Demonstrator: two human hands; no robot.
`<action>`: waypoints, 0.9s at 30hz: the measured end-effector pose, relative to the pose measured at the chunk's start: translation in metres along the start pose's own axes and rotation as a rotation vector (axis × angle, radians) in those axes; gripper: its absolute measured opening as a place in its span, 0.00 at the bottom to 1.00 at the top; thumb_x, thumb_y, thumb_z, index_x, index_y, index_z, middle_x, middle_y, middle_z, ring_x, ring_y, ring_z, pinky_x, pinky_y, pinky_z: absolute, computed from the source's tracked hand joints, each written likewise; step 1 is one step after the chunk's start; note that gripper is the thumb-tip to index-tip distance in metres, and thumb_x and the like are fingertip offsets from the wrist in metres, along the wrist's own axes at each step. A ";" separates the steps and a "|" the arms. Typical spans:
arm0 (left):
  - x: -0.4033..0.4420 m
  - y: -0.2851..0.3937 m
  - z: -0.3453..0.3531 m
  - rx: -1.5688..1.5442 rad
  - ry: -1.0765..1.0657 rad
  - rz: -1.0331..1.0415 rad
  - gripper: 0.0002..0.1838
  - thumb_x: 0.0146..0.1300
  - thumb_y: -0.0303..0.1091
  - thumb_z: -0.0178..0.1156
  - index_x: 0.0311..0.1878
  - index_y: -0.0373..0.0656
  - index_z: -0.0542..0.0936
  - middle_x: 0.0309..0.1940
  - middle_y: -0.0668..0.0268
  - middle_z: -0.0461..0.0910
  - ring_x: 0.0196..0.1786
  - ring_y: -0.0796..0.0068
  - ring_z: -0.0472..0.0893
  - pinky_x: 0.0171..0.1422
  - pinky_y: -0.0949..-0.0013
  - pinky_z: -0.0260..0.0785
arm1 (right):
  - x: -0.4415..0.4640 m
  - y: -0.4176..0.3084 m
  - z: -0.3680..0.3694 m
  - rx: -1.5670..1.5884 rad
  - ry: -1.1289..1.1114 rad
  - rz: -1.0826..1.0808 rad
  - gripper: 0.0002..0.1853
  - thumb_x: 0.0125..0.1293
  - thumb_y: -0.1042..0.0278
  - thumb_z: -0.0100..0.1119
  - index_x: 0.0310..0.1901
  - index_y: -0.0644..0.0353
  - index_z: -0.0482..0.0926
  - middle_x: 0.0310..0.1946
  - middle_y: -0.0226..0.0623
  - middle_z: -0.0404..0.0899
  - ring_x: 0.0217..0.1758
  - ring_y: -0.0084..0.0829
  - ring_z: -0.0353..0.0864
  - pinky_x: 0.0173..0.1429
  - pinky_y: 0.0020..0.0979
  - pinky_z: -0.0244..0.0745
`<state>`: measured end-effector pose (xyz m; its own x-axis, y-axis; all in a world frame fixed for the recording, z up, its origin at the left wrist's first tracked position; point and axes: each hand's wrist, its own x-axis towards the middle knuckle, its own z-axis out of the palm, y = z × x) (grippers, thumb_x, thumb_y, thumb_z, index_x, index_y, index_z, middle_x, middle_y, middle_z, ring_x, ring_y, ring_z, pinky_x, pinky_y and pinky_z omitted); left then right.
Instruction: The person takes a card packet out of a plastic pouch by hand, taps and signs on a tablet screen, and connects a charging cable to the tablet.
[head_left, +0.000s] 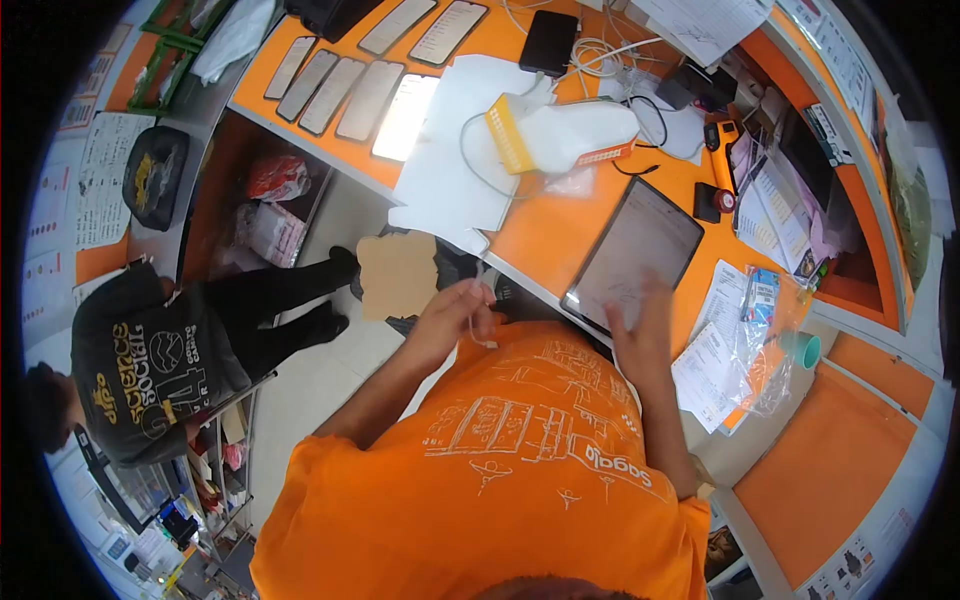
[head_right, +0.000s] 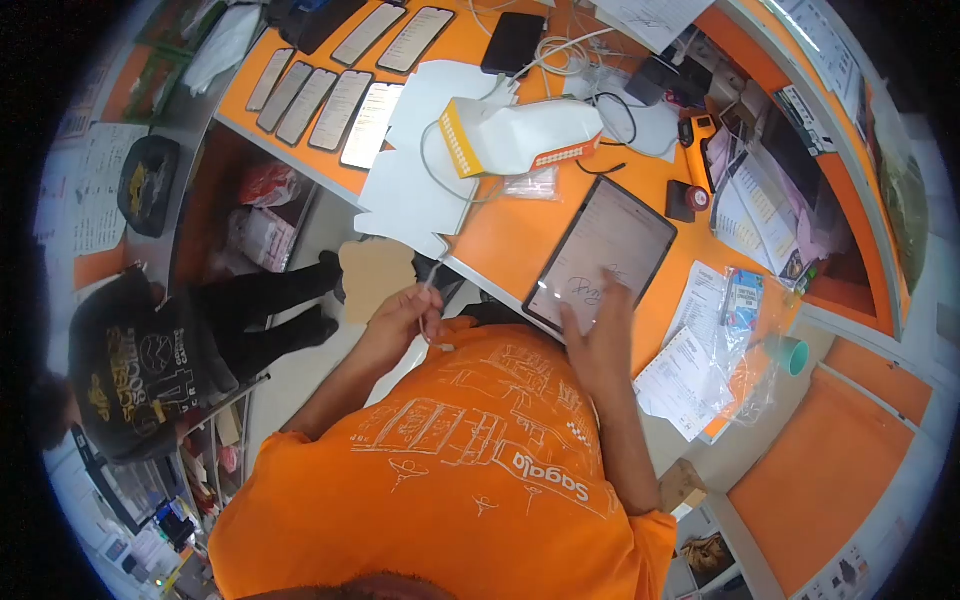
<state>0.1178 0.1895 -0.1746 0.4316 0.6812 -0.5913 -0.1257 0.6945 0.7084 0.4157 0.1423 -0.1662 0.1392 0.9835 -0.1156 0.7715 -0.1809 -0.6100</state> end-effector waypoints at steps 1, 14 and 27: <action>-0.001 0.005 0.007 0.123 -0.139 0.020 0.16 0.81 0.44 0.44 0.46 0.41 0.74 0.27 0.66 0.76 0.33 0.75 0.77 0.44 0.71 0.69 | 0.006 -0.015 -0.003 0.137 -0.141 0.030 0.33 0.70 0.57 0.61 0.68 0.71 0.64 0.56 0.56 0.71 0.61 0.53 0.72 0.65 0.43 0.69; -0.014 0.064 0.072 0.063 -0.478 0.300 0.15 0.79 0.43 0.49 0.47 0.39 0.76 0.47 0.56 0.80 0.57 0.66 0.78 0.62 0.61 0.69 | -0.018 -0.048 -0.026 1.221 -0.717 0.182 0.15 0.75 0.66 0.58 0.56 0.66 0.77 0.42 0.37 0.84 0.48 0.25 0.83 0.56 0.28 0.77; 0.025 0.013 0.077 0.690 -0.660 -0.045 0.12 0.74 0.29 0.56 0.54 0.36 0.83 0.53 0.61 0.84 0.59 0.69 0.79 0.69 0.66 0.66 | -0.081 0.029 0.000 1.178 0.078 0.518 0.09 0.74 0.65 0.60 0.47 0.62 0.80 0.43 0.37 0.85 0.43 0.25 0.83 0.48 0.26 0.75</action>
<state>0.1956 0.1974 -0.1504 0.8663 0.2431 -0.4363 0.3668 0.2833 0.8861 0.4268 0.0577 -0.1746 0.3226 0.7882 -0.5241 -0.3878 -0.3950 -0.8328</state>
